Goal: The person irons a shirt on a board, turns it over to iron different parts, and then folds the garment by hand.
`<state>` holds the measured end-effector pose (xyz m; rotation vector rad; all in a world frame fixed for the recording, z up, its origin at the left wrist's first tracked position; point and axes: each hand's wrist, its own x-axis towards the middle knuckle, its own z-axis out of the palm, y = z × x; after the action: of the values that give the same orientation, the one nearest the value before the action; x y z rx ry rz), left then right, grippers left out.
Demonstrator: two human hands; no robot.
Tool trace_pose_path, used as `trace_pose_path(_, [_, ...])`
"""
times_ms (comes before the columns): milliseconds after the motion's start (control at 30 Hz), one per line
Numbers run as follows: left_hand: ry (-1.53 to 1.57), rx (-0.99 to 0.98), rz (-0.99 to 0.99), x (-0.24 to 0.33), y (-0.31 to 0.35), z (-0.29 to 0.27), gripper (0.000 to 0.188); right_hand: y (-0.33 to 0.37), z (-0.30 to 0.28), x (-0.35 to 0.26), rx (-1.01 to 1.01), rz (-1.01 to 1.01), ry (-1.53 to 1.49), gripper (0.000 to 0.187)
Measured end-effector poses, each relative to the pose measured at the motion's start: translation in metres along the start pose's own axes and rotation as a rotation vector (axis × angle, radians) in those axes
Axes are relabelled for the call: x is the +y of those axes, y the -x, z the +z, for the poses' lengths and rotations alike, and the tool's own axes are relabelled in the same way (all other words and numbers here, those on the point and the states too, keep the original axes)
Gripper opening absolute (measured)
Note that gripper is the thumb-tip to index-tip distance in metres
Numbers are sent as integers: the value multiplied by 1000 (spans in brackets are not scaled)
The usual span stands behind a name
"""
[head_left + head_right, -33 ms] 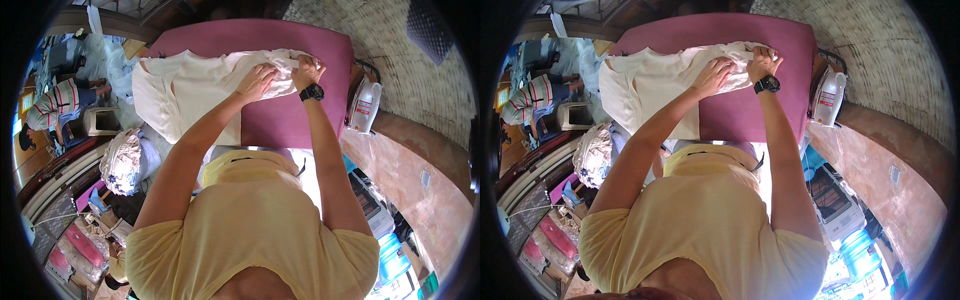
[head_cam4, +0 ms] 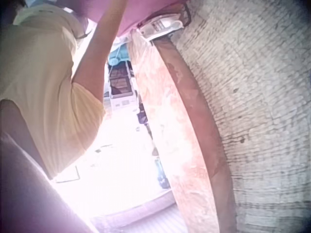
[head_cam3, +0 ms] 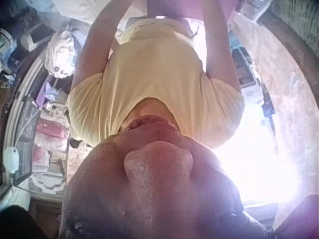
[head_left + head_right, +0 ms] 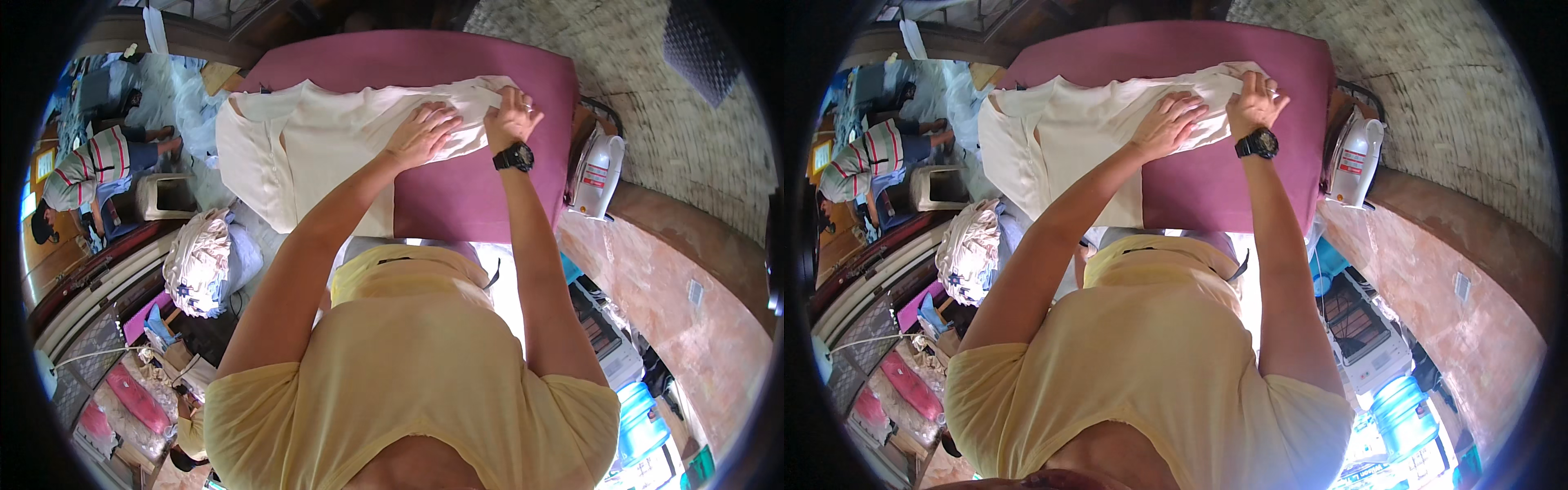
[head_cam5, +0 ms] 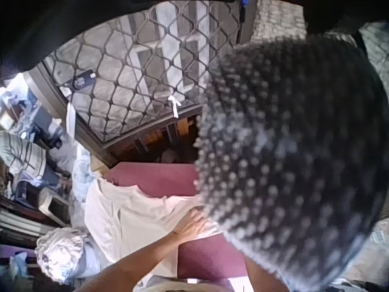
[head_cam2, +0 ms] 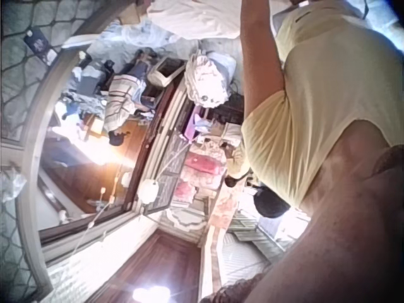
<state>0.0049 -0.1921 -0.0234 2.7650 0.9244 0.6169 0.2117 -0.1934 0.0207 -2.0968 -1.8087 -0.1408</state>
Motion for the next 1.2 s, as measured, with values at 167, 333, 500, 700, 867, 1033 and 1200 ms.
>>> trace_pose_path(167, [-17, -72, -39, 6, 1, -6, 54, 22, -6, 2, 73, 10, -86, 40])
trace_pose_path(333, [-43, -48, -71, 9, -4, -4, 60, 25, -5, -1, 141, -46, -82, 37])
trace_pose_path(500, [0, 46, -122, 6, -6, -9, 58, 41, -21, -45, 217, -299, -435, 33])
trace_pose_path(700, [702, 234, -519, -22, -6, -29, 34, 58, 45, -48, 27, -194, -519, 27])
trace_pose_path(867, [-113, 189, -353, -73, -6, -52, 20, 48, 45, -76, -18, -312, -432, 28])
trace_pose_path(1033, [192, 31, -396, -94, 3, -63, 19, 57, 46, -76, -83, -407, -213, 42])
trace_pose_path(1200, [-88, 19, -568, -116, 16, -68, 27, 59, 42, -83, -240, -309, -151, 54])
